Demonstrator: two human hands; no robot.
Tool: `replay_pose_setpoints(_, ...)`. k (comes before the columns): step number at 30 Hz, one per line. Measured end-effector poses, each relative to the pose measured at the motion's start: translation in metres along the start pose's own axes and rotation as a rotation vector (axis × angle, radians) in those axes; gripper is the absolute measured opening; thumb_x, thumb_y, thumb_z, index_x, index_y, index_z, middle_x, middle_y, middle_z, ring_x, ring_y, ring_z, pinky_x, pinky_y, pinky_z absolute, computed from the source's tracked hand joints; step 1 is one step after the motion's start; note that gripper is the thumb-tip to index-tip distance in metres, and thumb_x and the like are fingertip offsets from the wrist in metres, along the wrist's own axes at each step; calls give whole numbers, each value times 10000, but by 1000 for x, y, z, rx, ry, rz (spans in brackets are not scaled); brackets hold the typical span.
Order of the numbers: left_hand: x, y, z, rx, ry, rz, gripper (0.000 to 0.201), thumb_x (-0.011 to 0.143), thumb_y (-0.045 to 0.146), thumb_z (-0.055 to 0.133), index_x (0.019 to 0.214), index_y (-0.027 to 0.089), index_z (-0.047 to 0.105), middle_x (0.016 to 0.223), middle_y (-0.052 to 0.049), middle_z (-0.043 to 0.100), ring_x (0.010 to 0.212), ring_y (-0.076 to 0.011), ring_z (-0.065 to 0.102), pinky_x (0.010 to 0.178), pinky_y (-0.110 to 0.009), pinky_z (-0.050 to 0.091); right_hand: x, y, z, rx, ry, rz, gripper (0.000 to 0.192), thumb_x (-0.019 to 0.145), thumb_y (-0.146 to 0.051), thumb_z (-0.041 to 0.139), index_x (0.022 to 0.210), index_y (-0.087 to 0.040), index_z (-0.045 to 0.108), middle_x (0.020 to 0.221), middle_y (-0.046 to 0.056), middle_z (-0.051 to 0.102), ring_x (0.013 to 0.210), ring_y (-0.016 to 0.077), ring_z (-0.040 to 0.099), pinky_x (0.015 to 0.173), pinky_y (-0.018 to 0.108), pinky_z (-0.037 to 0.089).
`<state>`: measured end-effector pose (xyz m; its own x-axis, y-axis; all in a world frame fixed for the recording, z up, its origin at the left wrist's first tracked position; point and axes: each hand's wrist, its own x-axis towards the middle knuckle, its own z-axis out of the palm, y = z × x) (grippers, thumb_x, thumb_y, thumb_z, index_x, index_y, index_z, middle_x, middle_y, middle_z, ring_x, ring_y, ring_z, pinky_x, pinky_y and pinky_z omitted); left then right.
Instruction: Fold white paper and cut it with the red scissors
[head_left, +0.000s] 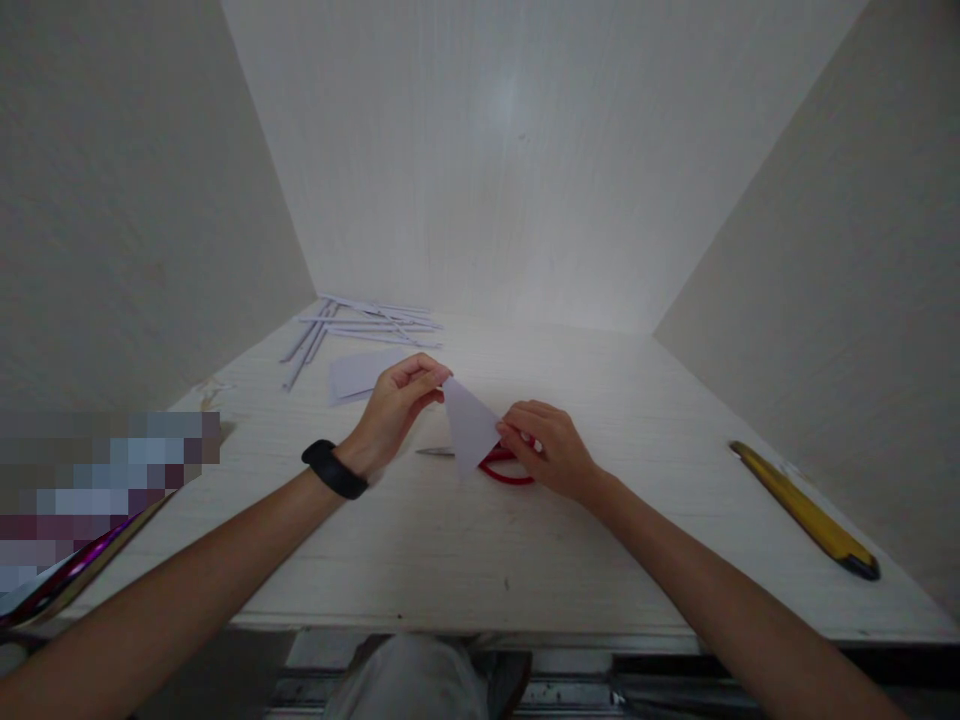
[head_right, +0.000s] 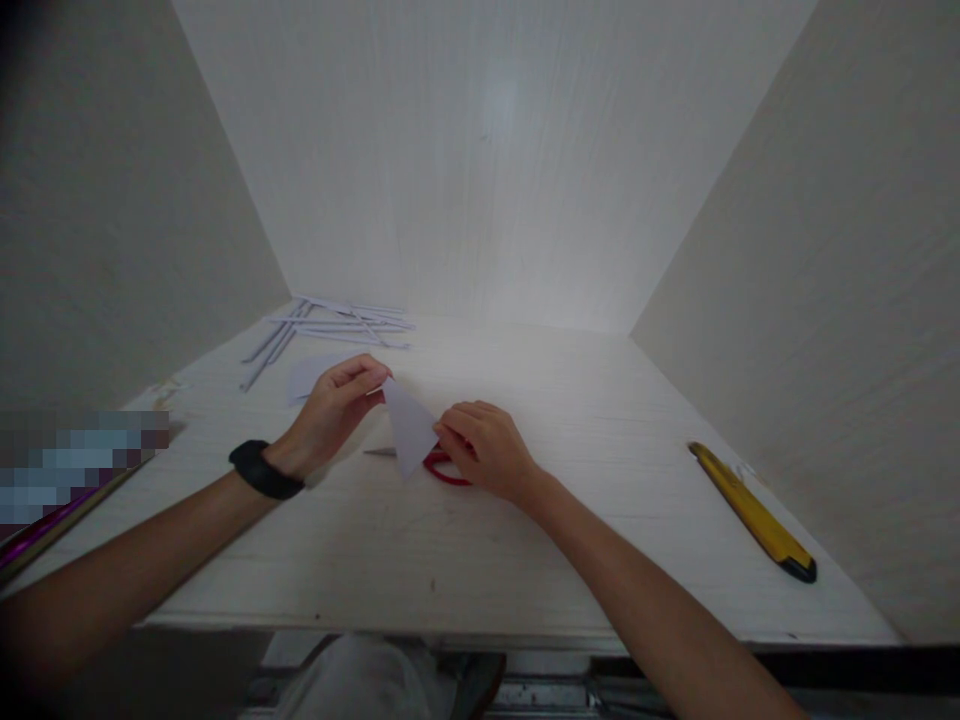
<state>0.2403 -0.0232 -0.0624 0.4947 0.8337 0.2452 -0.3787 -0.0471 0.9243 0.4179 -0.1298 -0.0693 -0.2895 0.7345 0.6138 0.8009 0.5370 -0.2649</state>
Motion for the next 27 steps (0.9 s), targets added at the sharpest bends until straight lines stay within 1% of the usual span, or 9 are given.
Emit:
replay_pose_setpoints(9, 2, -3, -3, 25, 15, 29, 133, 700, 209, 721, 627, 163, 619, 628, 39, 555, 599, -77, 486, 595, -188, 391, 0, 3, 2, 23, -26, 35, 316, 920, -215, 421, 605, -194, 439, 569, -5, 479, 546, 129, 413, 567, 248, 326)
replay_pose_setpoints(12, 2, -1, -3, 37, -14, 18, 148, 713, 238, 719, 628, 164, 623, 627, 39, 566, 593, -78, 497, 597, -189, 406, 0, 3, 2, 50, -27, 70, 317, 919, -225, 420, 607, -190, 463, 573, 2, 509, 549, 132, 446, 567, 245, 339)
replay_pose_setpoints(15, 0, -1, 0, 58, -88, -29, 134, 724, 273, 717, 681, 156, 668, 668, 10, 628, 633, -106, 562, 631, -219, 450, 0, 1, 0, 95, -6, 122, 327, 928, -235, 417, 613, -181, 490, 579, 7, 547, 544, 125, 489, 562, 233, 358)
replay_pose_setpoints(17, -2, -2, 2, 110, -190, -96, 144, 694, 272, 746, 761, 150, 709, 724, -25, 690, 702, -149, 625, 680, -259, 485, 1, 0, -1, 125, 15, 163, 340, 932, -247, 422, 608, -178, 499, 576, 5, 561, 535, 118, 505, 554, 224, 366)
replay_pose_setpoints(20, -4, -7, 3, 240, -373, -196, 256, 657, 250, 776, 894, 165, 730, 858, -63, 750, 813, -203, 679, 774, -328, 512, 1, -1, -2, 161, 52, 231, 350, 931, -263, 438, 602, -175, 517, 576, 6, 585, 538, 119, 527, 548, 221, 375)
replay_pose_setpoints(21, -5, -9, 2, 280, -416, -213, 277, 662, 252, 773, 923, 171, 729, 905, -70, 755, 836, -212, 685, 800, -348, 514, 1, -1, -3, 173, 66, 253, 352, 930, -265, 441, 602, -173, 526, 578, 7, 593, 542, 120, 536, 551, 222, 380)
replay_pose_setpoints(24, -5, -13, -1, 329, -465, -213, 301, 695, 272, 749, 979, 177, 722, 984, -86, 751, 875, -229, 693, 843, -393, 514, 2, 0, -3, 225, 101, 302, 364, 935, -273, 439, 605, -168, 552, 581, 6, 606, 553, 120, 556, 573, 225, 402)
replay_pose_setpoints(27, -4, -14, -2, 304, -453, -189, 280, 709, 269, 741, 977, 188, 724, 974, -75, 754, 896, -221, 692, 852, -374, 514, 3, 1, -3, 293, 106, 323, 364, 940, -299, 437, 636, -164, 585, 605, 10, 626, 575, 124, 580, 586, 227, 428)
